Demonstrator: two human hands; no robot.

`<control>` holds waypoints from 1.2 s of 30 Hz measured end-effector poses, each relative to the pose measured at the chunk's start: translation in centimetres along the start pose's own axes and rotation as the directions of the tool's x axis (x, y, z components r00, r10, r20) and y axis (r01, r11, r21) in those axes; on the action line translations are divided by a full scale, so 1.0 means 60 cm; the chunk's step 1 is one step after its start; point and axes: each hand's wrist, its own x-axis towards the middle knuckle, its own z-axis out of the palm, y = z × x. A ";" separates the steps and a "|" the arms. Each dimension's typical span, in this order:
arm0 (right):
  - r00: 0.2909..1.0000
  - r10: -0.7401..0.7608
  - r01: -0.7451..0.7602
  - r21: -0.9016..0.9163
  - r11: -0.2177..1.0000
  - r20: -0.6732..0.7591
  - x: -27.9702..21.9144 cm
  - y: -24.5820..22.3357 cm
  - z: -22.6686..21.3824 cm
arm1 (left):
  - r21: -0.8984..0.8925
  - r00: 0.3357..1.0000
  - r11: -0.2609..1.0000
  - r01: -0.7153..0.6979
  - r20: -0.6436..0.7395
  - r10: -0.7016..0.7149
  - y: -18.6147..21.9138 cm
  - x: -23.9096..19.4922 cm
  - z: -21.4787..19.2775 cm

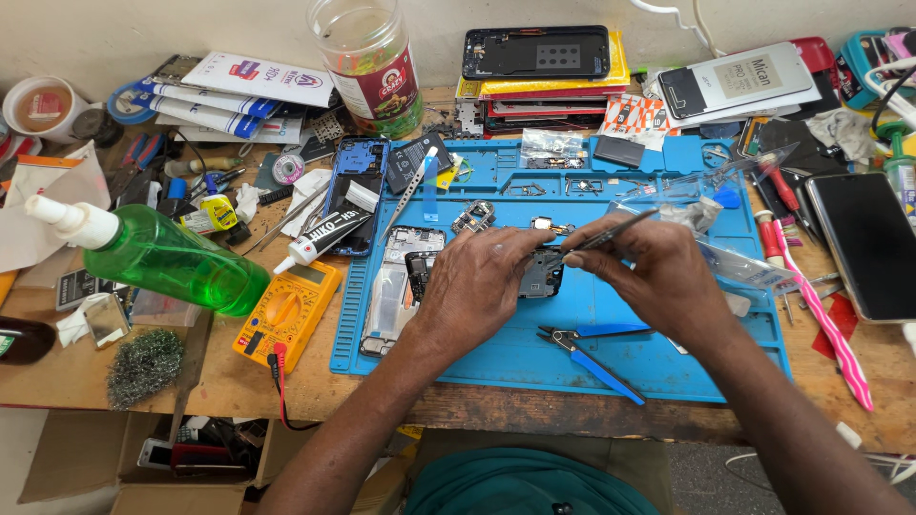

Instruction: The person disassembles a smartphone on a blue mat, using tweezers and pliers to remove the motherboard and disconnect ribbon cables. They then reposition the battery and reconnect internal components, working methodically on the device's internal assembly.

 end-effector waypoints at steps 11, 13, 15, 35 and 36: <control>0.978 -0.151 0.167 -0.103 0.981 0.147 0.043 -0.035 -0.022 | -0.199 0.958 0.940 0.277 0.137 -0.253 0.034 0.014 -0.017; 0.970 -0.213 0.224 -0.100 0.969 0.113 0.035 -0.038 -0.029 | -0.217 0.969 0.946 0.241 0.110 -0.221 0.034 0.016 -0.015; 0.983 -0.156 0.168 -0.124 0.978 0.102 0.025 -0.039 -0.040 | -0.233 0.989 0.961 0.145 0.064 -0.134 0.030 0.014 -0.011; 0.993 -0.114 0.114 -0.103 0.988 0.002 -0.027 -0.029 -0.029 | -0.174 0.999 0.984 0.037 -0.024 -0.042 0.020 -0.001 0.007; 0.989 -0.145 0.144 -0.094 0.985 -0.001 -0.027 -0.029 -0.028 | -0.175 0.999 0.984 0.039 -0.016 -0.042 0.020 -0.001 0.006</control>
